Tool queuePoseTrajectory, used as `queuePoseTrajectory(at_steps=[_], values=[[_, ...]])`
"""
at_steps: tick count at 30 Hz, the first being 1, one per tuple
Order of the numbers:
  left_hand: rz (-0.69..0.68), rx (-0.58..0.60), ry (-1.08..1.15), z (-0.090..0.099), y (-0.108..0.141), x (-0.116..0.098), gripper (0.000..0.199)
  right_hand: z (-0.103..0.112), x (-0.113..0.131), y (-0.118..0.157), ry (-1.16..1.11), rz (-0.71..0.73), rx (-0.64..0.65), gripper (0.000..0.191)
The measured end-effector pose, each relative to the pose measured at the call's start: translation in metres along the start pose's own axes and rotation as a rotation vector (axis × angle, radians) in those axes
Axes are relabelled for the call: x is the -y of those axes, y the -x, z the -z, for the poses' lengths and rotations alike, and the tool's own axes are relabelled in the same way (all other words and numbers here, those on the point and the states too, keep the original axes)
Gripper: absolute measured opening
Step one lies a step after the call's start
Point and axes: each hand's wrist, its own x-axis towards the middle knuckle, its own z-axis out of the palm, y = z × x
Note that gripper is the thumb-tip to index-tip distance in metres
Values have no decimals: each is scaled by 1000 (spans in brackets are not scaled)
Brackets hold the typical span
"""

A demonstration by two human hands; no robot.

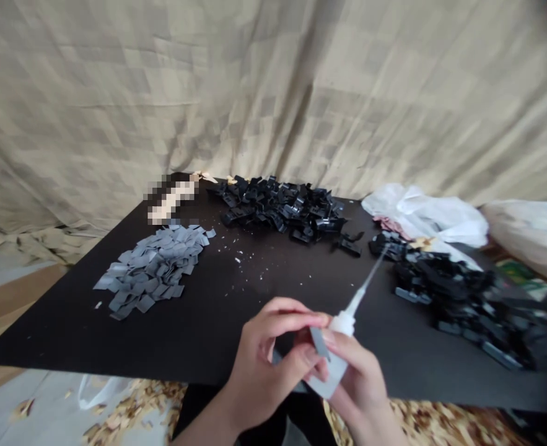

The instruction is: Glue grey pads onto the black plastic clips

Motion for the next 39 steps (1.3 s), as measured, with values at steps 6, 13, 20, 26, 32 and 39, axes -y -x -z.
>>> queuePoseTrajectory(at_steps=[6, 13, 20, 26, 32, 39], values=[[259, -140, 261, 9, -13, 16, 7, 12, -5, -22, 377, -42, -169, 25], [522, -313, 217, 21, -26, 33, 22, 89, 76, -124, 1459, 268, -848, 34], [588, -346, 334, 30, -31, 57, 28, 120, 99, -170, 1539, 252, -736, 39], [585, -381, 370, 34, -32, 56, 26, 113, 86, -150, 1337, 310, -665, 15], [477, -301, 558, 23, -32, 44, 20, 70, 36, -81, 900, 240, -498, 36], [497, -17, 520, 6, -20, 29, 17, 38, -32, -18, 186, 68, -247, 21]])
